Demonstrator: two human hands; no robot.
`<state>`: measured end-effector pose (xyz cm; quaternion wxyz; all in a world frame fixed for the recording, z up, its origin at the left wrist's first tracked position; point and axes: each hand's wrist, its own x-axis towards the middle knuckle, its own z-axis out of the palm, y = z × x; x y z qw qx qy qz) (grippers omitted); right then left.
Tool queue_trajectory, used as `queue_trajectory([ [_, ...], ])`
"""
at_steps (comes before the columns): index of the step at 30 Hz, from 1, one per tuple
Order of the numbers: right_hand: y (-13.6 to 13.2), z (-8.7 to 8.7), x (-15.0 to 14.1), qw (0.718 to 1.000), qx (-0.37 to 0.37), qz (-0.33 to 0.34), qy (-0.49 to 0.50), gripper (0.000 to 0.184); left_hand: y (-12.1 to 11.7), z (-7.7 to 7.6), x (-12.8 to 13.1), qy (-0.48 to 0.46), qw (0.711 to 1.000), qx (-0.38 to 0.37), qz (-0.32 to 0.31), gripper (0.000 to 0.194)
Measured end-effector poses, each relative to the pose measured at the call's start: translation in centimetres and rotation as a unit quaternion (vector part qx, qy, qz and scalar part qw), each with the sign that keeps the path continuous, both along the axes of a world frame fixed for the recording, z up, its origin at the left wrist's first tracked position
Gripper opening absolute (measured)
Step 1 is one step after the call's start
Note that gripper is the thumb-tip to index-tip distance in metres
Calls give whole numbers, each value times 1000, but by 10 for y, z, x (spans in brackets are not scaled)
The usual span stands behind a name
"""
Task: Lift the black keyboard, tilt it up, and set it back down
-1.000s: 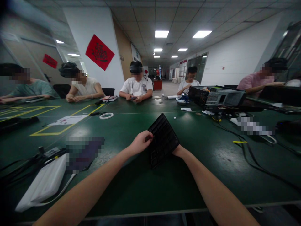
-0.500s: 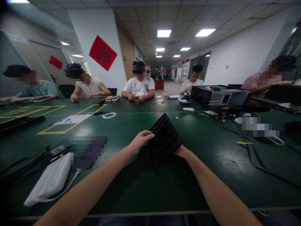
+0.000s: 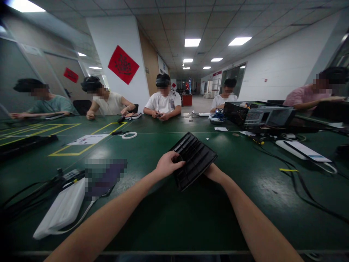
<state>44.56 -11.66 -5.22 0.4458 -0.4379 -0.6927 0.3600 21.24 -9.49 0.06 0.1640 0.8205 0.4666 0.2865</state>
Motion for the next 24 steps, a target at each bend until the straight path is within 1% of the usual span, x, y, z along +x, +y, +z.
queue_trajectory([
  [2,5,3,18,991,46,-64,-105,49,11,14,-15,-1,999,-3,46,38],
  [4,10,3,43,963,69,-155,-210,47,30,31,-41,15,994,-18,103,38],
  [6,12,2,68,929,52,-239,-279,48,51,48,-76,57,982,-29,176,40],
  [7,12,1,80,906,45,-278,-316,48,60,56,-97,91,973,-33,211,41],
  [9,11,-1,99,859,20,-348,-375,46,76,67,-140,152,943,-53,290,46],
  [11,9,-6,111,818,-19,-409,-404,47,84,72,-180,195,907,-74,366,50],
  [12,8,-8,115,803,-41,-430,-410,48,85,73,-198,212,890,-74,396,51],
  [14,9,-15,121,784,-81,-449,-421,50,86,70,-228,239,863,-75,438,52],
  [17,11,-23,124,775,-107,-442,-439,52,85,60,-256,259,836,-102,473,47],
  [20,12,-25,121,765,-103,-458,-441,58,88,49,-271,263,826,-120,483,42],
  [22,10,-23,117,758,-100,-472,-438,63,91,43,-278,266,831,-122,472,41],
  [24,8,-20,114,757,-97,-478,-435,65,93,40,-282,272,834,-129,463,42],
])
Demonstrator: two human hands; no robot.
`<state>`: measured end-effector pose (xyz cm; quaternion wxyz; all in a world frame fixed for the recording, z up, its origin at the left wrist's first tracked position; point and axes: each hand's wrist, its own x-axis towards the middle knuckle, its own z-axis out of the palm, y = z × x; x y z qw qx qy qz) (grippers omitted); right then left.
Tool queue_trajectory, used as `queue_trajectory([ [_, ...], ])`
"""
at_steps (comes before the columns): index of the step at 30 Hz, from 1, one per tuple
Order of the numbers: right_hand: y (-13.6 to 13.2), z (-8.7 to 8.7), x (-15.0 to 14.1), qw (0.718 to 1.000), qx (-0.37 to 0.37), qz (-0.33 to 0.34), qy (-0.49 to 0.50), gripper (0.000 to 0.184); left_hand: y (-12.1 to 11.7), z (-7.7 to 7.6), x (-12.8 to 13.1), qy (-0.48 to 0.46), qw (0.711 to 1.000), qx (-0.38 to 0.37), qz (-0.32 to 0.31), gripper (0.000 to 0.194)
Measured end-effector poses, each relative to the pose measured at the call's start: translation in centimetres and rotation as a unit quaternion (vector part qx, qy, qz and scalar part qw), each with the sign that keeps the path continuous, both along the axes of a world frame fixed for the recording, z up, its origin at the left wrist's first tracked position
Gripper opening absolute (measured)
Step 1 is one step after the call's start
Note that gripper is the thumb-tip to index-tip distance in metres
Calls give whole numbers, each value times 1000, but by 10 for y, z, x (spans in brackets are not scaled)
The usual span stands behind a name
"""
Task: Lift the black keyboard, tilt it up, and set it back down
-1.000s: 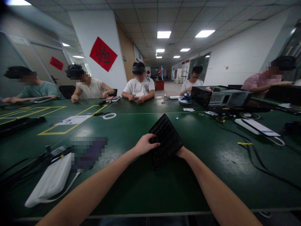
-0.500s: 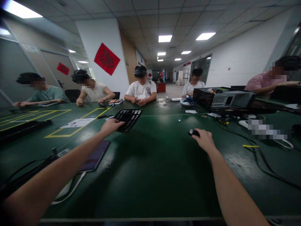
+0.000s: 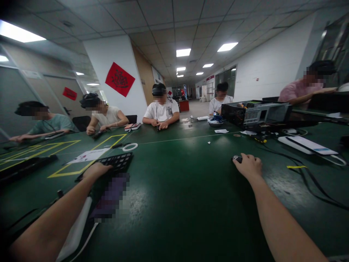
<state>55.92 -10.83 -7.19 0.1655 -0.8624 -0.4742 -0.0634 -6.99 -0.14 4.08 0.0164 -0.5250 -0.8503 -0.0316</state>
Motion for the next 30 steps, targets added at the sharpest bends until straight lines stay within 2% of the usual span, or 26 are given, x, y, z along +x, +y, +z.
queue_trajectory([
  [3,-2,4,-4,1000,4,1,4,66,2,4,0,13,1000,4,-13,43],
  [5,-2,4,-5,1000,4,-2,4,66,3,11,9,27,998,23,-48,44],
  [7,-1,4,-5,1000,9,-8,3,66,5,16,31,32,993,34,-107,44],
  [9,-1,3,-4,1000,11,-10,5,65,7,16,64,28,985,37,-168,39],
  [11,-1,1,-3,1000,2,-3,4,64,9,6,105,20,970,40,-239,33],
  [15,-2,0,-2,1000,-14,8,-11,56,0,-27,188,-4,925,29,-379,26],
  [18,-2,1,-3,1000,-9,3,-23,56,-14,-48,229,-16,896,17,-444,23],
  [22,-3,5,-7,1000,-4,1,-24,58,-25,-60,245,-22,884,19,-467,26],
  [30,-5,12,-10,1000,-18,0,-12,60,-32,-58,240,-40,905,43,-421,26],
])
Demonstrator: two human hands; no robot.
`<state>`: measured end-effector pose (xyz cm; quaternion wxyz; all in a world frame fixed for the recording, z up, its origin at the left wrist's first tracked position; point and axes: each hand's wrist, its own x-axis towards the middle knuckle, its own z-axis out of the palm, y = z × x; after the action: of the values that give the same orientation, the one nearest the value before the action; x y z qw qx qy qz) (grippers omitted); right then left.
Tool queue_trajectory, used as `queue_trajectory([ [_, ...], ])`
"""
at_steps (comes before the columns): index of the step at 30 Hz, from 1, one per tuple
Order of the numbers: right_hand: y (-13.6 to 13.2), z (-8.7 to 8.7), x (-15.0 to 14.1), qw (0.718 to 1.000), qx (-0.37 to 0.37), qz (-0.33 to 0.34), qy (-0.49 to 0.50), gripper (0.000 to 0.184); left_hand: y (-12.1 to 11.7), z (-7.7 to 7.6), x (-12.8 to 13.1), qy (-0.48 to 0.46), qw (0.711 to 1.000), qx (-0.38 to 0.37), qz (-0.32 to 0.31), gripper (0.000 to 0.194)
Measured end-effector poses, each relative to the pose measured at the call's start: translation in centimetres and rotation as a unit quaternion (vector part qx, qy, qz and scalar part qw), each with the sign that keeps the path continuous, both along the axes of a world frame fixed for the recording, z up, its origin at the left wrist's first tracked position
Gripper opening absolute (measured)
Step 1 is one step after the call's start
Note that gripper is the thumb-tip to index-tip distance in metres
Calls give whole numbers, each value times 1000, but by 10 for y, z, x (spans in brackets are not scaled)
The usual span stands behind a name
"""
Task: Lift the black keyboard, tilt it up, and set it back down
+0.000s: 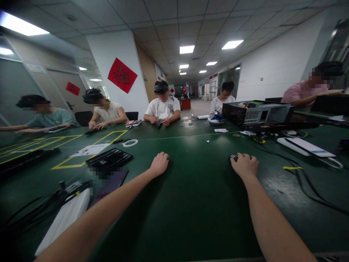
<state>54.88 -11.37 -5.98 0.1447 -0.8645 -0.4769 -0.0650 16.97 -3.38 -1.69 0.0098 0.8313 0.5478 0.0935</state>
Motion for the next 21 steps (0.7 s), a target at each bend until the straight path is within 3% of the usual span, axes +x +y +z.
queue_trajectory([
  [4,-1,0,-3,1000,5,-8,-7,59,-3,1,-1,-38,998,-12,58,29],
  [8,-2,1,-5,1000,4,-10,-13,58,-3,0,-3,-109,988,-58,87,17],
  [13,-3,5,-6,999,-33,-12,9,62,-2,0,-4,-277,948,-109,115,11],
  [15,-2,5,-4,999,-38,-4,12,62,4,5,-8,-367,910,-131,141,16],
  [17,-1,3,-2,999,-42,1,15,62,15,16,-19,-467,853,-156,175,17],
  [19,1,-1,2,999,-39,3,19,62,28,33,-41,-576,772,-173,206,14],
  [21,3,-6,6,999,-25,0,29,62,39,55,-74,-686,670,-174,224,19],
])
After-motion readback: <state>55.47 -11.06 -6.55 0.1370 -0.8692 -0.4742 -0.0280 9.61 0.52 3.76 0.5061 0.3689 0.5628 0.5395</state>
